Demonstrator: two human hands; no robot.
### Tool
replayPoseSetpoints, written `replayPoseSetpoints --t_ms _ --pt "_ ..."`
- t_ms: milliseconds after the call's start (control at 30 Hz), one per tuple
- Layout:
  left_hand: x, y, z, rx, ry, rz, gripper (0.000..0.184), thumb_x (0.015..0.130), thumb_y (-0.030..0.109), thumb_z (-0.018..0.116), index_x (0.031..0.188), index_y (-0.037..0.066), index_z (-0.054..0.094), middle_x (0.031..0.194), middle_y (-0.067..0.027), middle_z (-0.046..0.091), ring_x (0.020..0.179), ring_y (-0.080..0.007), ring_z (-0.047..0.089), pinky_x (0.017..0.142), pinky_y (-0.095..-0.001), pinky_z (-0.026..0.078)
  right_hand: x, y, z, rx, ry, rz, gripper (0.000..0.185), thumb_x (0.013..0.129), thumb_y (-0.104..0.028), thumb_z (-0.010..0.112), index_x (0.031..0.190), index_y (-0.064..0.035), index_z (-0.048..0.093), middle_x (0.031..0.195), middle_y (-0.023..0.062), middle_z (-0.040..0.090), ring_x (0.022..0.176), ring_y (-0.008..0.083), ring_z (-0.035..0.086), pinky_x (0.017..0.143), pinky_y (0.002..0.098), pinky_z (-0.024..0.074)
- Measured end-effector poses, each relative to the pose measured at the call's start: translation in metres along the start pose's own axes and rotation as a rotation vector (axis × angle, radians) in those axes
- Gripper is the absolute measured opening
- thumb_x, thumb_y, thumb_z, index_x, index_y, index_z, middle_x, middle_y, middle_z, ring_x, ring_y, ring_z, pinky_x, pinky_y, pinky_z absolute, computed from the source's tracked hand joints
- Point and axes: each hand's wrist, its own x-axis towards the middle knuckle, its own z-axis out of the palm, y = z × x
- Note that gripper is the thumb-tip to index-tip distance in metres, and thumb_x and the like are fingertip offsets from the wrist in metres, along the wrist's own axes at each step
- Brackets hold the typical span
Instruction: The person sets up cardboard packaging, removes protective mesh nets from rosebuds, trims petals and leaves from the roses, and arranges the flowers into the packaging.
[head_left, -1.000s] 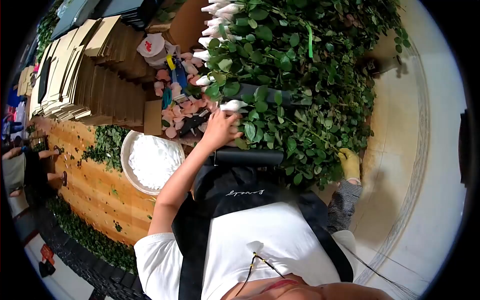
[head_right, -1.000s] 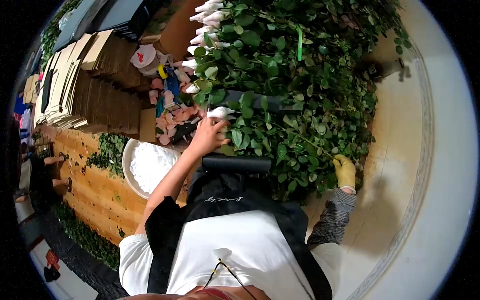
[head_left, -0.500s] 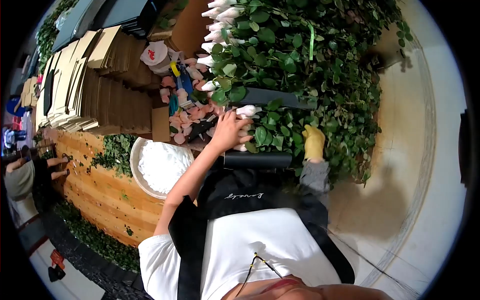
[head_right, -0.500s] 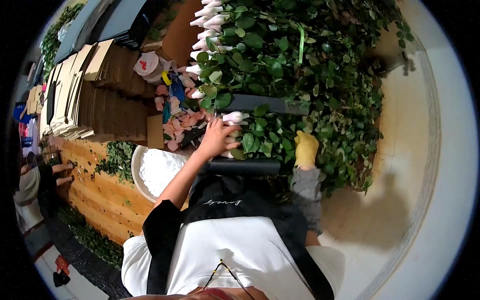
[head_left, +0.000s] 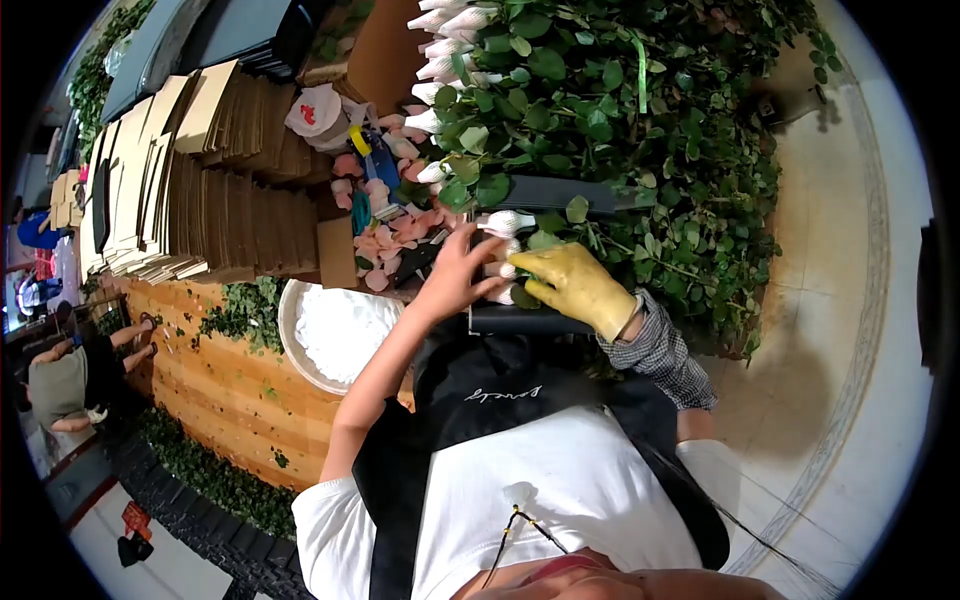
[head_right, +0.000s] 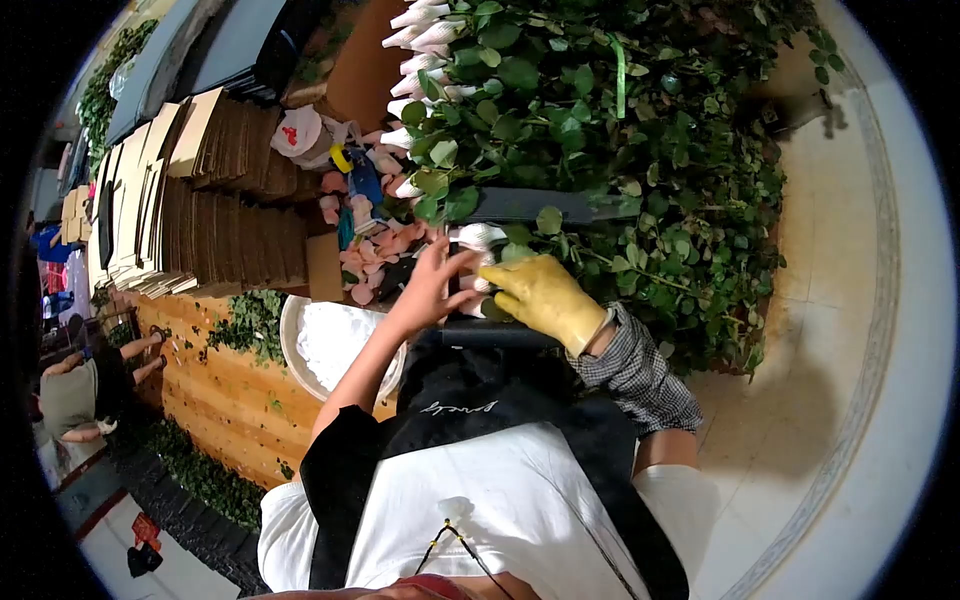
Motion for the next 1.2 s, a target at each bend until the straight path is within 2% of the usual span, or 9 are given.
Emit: replayPoseSetpoints --t_ms 67,167,233,400,633,900,967,1033,1200 --pt "-0.023 0.002 -0.014 -0.195 0.024 -0.358 0.038 0.091 0.021 0.069 0.125 0.006 0.061 0.121 -0.0231 0.060 0.106 -0.0358 0.063 0.088 -0.0412 0.053 0.001 -0.013 -0.010 0.016 -0.025 0.040 0.034 0.086 -0.020 0.071 0.118 -0.0104 0.068 0.096 0.0120 0.071 0.086 0.0299 0.067 0.082 0.0412 0.0517" --pt "-0.037 -0.008 -0.013 -0.688 -0.189 -0.735 0.034 0.103 0.029 0.054 0.108 -0.001 0.067 0.083 -0.0144 0.067 0.079 -0.0243 0.067 0.074 -0.0328 0.054 -0.003 -0.011 0.005 -0.191 -0.225 0.032 0.022 0.091 -0.030 0.065 0.103 -0.0138 0.073 0.080 0.0061 0.070 0.075 0.0276 0.067 0.073 0.0396 0.0505" --pt "-0.022 0.005 -0.011 -0.537 -0.369 -0.637 0.045 0.100 0.042 0.056 0.101 0.000 0.071 0.083 -0.0125 0.071 0.078 -0.0227 0.069 0.074 -0.0366 0.053 0.013 0.001 0.028 -0.372 -0.603 0.277 0.029 0.091 -0.037 0.065 0.103 -0.0128 0.073 0.087 0.0075 0.073 0.082 0.0273 0.069 0.074 0.0398 0.0527" --pt "0.005 0.015 -0.002 0.011 -0.593 -0.386 0.036 0.086 0.038 0.071 0.107 0.009 0.075 0.088 -0.0163 0.073 0.083 -0.0346 0.070 0.073 -0.0425 0.054 0.032 0.011 0.024 -0.318 -0.784 0.315 0.035 0.091 -0.042 0.063 0.107 -0.0111 0.072 0.100 0.0112 0.073 0.093 0.0308 0.070 0.079 0.0429 0.0552" --pt "-0.015 0.012 0.013 -0.133 -0.260 -0.479 0.037 0.082 0.040 0.077 0.088 0.003 0.075 0.072 -0.0166 0.068 0.069 -0.0350 0.067 0.064 -0.0430 0.051 0.022 0.007 0.021 -0.431 -0.815 0.378 0.036 0.091 -0.041 0.061 0.109 -0.0107 0.070 0.096 0.0093 0.074 0.090 0.0262 0.072 0.076 0.0409 0.0557" --pt "-0.020 0.007 0.016 -0.241 -0.141 -0.296 0.028 0.086 0.027 0.078 0.083 -0.001 0.072 0.069 -0.0162 0.064 0.063 -0.0269 0.063 0.064 -0.0367 0.049 0.022 -0.014 -0.003 -0.255 -0.607 0.258 0.032 0.088 -0.037 0.065 0.106 -0.0103 0.070 0.092 0.0133 0.073 0.087 0.0331 0.070 0.079 0.0419 0.0547" --pt "-0.023 0.001 0.020 -0.459 -0.230 -0.465 0.029 0.090 0.025 0.076 0.082 -0.002 0.069 0.066 -0.0089 0.062 0.063 -0.0122 0.056 0.064 -0.0312 0.048 0.028 -0.029 -0.001 0.162 0.133 -0.162 0.032 0.089 -0.034 0.067 0.107 -0.0074 0.068 0.089 0.0123 0.072 0.084 0.0345 0.069 0.076 0.0433 0.0536" --pt "-0.031 -0.006 0.030 -0.605 -0.240 -0.526 0.031 0.093 0.024 0.073 0.079 -0.003 0.067 0.066 -0.0012 0.060 0.067 -0.0045 0.048 0.063 -0.0261 0.045 0.018 -0.016 0.017 0.343 0.089 -0.082 0.034 0.089 -0.039 0.064 0.107 -0.0111 0.068 0.091 0.0139 0.073 0.085 0.0346 0.070 0.079 0.0430 0.0550" --pt "-0.035 0.001 0.026 -0.857 -0.215 -0.614 0.028 0.095 0.020 0.071 0.075 0.000 0.065 0.070 0.0047 0.061 0.069 -0.0033 0.048 0.064 -0.0228 0.042 0.003 0.012 0.024 -0.436 -0.678 0.374 0.034 0.086 -0.034 0.069 0.104 -0.0062 0.066 0.087 0.0110 0.074 0.082 0.0291 0.073 0.071 0.0413 0.0570"
